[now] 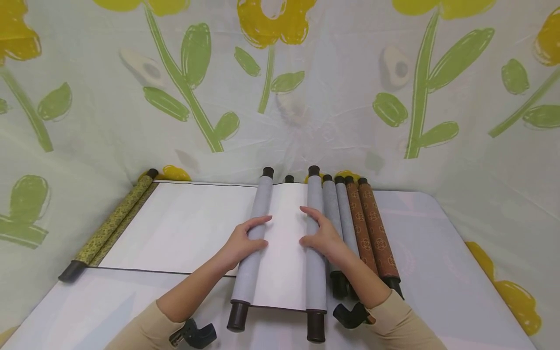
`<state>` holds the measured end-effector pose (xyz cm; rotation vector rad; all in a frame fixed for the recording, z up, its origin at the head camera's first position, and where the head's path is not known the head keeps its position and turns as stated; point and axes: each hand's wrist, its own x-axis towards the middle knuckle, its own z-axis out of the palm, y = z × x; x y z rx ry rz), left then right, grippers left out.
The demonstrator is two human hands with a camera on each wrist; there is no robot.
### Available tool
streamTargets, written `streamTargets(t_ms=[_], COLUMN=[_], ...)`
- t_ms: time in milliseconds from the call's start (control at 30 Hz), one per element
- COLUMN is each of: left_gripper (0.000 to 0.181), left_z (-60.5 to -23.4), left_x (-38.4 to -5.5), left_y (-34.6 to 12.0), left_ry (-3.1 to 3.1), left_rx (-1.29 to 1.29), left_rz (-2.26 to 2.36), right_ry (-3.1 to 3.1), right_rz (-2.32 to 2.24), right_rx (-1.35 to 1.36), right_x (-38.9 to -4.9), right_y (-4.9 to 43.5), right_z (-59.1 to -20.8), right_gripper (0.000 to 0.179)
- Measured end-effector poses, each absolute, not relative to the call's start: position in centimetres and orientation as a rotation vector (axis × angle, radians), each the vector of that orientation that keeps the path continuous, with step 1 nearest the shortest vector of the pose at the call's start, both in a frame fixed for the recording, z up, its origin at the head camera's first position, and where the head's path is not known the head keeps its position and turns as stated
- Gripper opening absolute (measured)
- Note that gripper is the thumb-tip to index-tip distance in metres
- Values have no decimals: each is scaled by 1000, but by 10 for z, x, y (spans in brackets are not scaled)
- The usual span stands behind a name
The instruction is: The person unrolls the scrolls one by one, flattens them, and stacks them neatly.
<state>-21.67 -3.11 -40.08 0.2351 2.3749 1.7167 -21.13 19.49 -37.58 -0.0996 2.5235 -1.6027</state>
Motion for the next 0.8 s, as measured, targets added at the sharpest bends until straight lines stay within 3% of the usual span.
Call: streamTargets(t_ms=[333, 467, 800], left_gripper=[52, 47, 55], left_z=[-405, -407, -405], left_x=[-218, -220, -217], left_y=[-43, -46, -49], left_ry=[2413, 2425, 2428], left_rx=[190, 172, 179], left_rz=[1685, 1691, 1705], right_ry=[2552, 2556, 2556], right_rz=[-1560, -1556, -1551], right_rx=[-126, -121, -118], right_x=[-212, -211, -211], right_y=[201, 201, 205], right_z=[-377, -375, -377], right_gripper=[68, 74, 77])
